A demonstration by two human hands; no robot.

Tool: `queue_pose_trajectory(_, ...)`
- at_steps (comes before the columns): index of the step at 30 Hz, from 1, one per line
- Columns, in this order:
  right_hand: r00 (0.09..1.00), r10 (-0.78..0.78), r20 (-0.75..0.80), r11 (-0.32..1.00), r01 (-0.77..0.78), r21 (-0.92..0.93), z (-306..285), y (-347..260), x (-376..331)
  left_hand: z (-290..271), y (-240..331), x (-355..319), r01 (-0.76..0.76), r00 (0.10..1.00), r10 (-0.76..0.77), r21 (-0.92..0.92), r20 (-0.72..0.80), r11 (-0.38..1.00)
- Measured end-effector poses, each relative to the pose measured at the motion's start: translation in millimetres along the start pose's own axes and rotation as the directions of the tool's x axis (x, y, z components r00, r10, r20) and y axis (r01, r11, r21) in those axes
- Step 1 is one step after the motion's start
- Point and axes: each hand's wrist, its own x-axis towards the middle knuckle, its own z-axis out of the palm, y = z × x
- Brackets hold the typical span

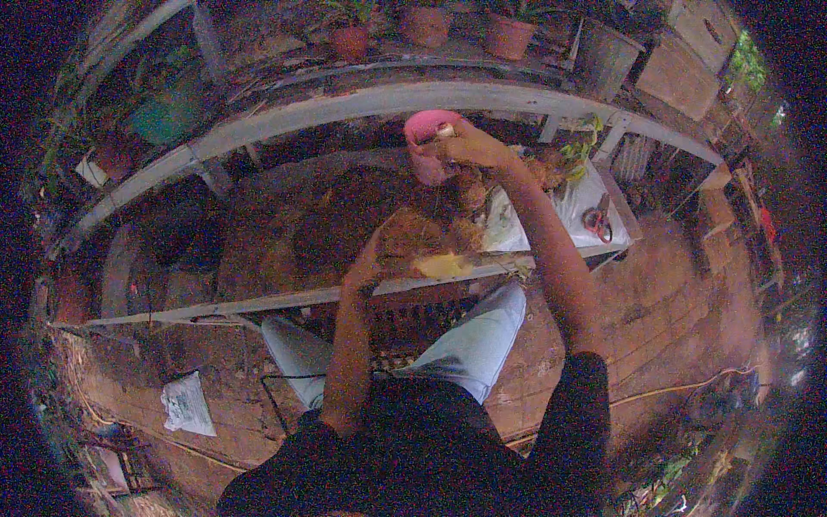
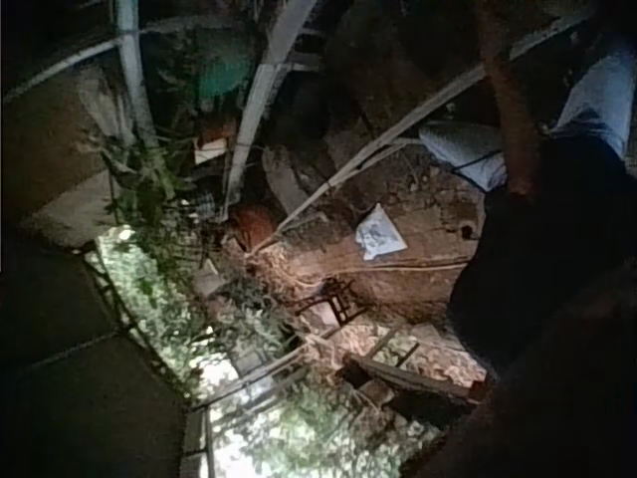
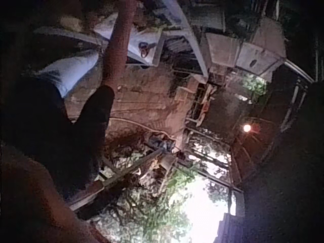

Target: The person sits at a workbench and repeatedly handles a clump of fibrous plant material, breaking it apart and shaping it by hand. A small white tube is picked up and used to apply a substance to the material before it is set aside.

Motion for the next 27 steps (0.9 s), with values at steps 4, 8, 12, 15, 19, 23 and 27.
queue_pose_trajectory(4,0.967,-0.255,0.005,0.919,0.244,-0.309,10,-20,12,11,-3,8,-0.235,0.970,0.243,0.248,-0.001,0.940)
queue_pose_trajectory(8,0.981,-0.179,-0.071,0.821,0.109,-0.560,3,-42,12,23,13,11,-0.256,0.949,0.310,0.454,-0.048,0.854)
queue_pose_trajectory(12,0.886,-0.448,-0.118,0.660,0.238,-0.712,19,-79,-20,-21,-49,24,0.173,0.956,-0.187,-0.078,-0.228,0.982)
queue_pose_trajectory(15,0.899,-0.390,-0.197,0.729,0.170,-0.663,46,-111,-62,4,-48,28,-0.063,0.870,-0.076,-0.261,-0.488,0.963)
queue_pose_trajectory(19,0.873,-0.481,-0.085,0.636,0.280,-0.719,100,-88,-100,1,-48,39,-0.159,0.820,-0.045,-0.303,-0.570,0.940)
queue_pose_trajectory(23,0.876,-0.480,-0.041,0.727,0.371,-0.577,157,-66,-115,-59,-121,44,-0.221,0.781,0.214,0.061,-0.587,0.973)
queue_pose_trajectory(27,0.779,-0.029,-0.626,0.987,0.122,0.107,196,-29,-128,-6,-8,17,-0.236,0.882,-0.058,-0.546,-0.467,0.804)
